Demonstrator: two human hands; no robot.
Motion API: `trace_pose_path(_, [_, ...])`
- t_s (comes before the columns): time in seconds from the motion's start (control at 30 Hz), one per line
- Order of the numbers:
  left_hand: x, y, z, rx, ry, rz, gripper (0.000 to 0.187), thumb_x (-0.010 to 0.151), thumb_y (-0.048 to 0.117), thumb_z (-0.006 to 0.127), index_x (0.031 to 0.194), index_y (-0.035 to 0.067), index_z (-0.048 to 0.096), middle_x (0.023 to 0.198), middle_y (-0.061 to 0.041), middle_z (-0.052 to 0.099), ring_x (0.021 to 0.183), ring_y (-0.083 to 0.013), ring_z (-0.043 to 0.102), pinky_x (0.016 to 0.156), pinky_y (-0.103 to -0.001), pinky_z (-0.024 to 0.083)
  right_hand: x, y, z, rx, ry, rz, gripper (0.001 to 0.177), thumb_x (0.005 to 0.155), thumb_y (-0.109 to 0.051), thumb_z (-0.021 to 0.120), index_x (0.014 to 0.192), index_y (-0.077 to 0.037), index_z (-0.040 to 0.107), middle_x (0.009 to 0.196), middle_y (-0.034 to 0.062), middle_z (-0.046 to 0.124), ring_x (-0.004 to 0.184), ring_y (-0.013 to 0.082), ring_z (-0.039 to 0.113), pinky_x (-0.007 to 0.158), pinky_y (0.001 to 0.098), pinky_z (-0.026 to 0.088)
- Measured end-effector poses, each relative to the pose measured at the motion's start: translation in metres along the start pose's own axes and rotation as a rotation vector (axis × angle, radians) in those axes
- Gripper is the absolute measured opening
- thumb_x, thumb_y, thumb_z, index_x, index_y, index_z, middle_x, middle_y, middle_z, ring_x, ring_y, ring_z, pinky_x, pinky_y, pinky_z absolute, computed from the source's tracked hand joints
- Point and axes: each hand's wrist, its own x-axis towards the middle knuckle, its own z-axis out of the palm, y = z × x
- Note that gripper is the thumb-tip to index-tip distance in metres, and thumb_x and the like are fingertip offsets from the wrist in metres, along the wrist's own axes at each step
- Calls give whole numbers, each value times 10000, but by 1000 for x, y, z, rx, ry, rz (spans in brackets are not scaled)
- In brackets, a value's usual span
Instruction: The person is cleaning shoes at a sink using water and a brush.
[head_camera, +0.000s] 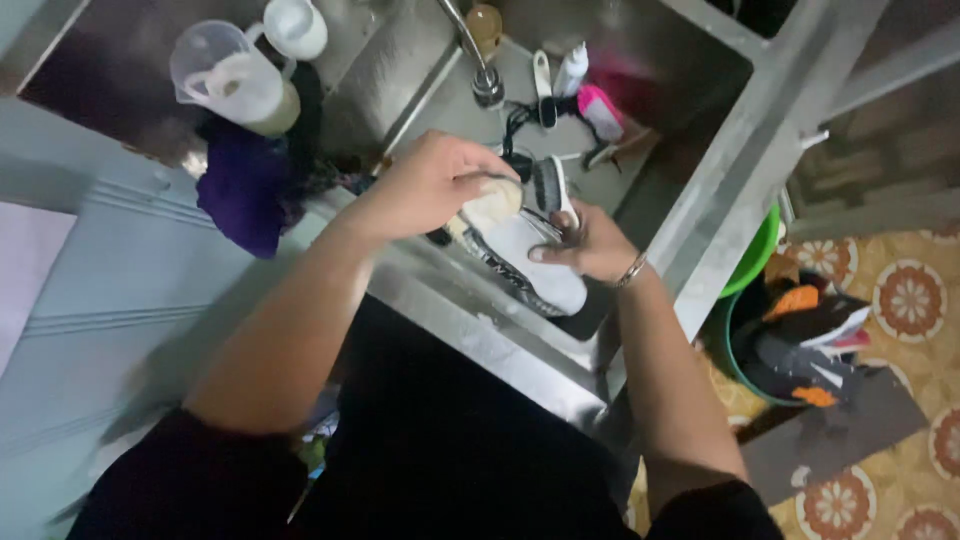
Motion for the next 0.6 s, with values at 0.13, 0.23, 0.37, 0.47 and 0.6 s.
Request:
trace_pose_path(0.13, [39,-89,1,-31,210,-45,182,952,33,652,1109,7,741,969,-82,795,821,-131,731,737,-267,565,13,18,1,140,158,127,459,737,-190,847,1136,-39,680,949,-29,678,825,97,576,724,284,509])
trace_pose_path(0.23, [69,-187,-5,-176,461,7,210,966,12,631,1144,-5,741,963,-100,756,828,-158,692,748,-296,557,16,44,-12,-136,253,171,396,793,-234,871,1043,21,698,854,62,647,768,144,543,682,342,492])
trace_pose_path(0.37, [102,-136,-52,447,633,-170,461,867,18,689,1323,34,619,1206,-195,637,1074,-353,629,906,-464,502,26,53,-30,-254,562,270,407,755,-233,847,1015,19,660,865,147,728,789,245,682,728,390,541])
trace_pose_path(0.47, [146,-129,-85,711,595,-261,731,826,-12,678,1512,36,430,1459,-257,483,1221,-414,592,1053,-547,421,29,47,-37,-358,651,311,415,758,-241,850,963,53,640,880,229,726,835,348,719,768,431,544])
trace_pose_path(0.6, [214,-215,-123,492,789,-266,793,861,96,724,1510,-79,304,1440,-349,432,1239,-453,536,1090,-520,386,31,38,-37,-276,708,275,414,744,-230,822,1000,35,635,907,223,737,870,377,729,774,444,548])
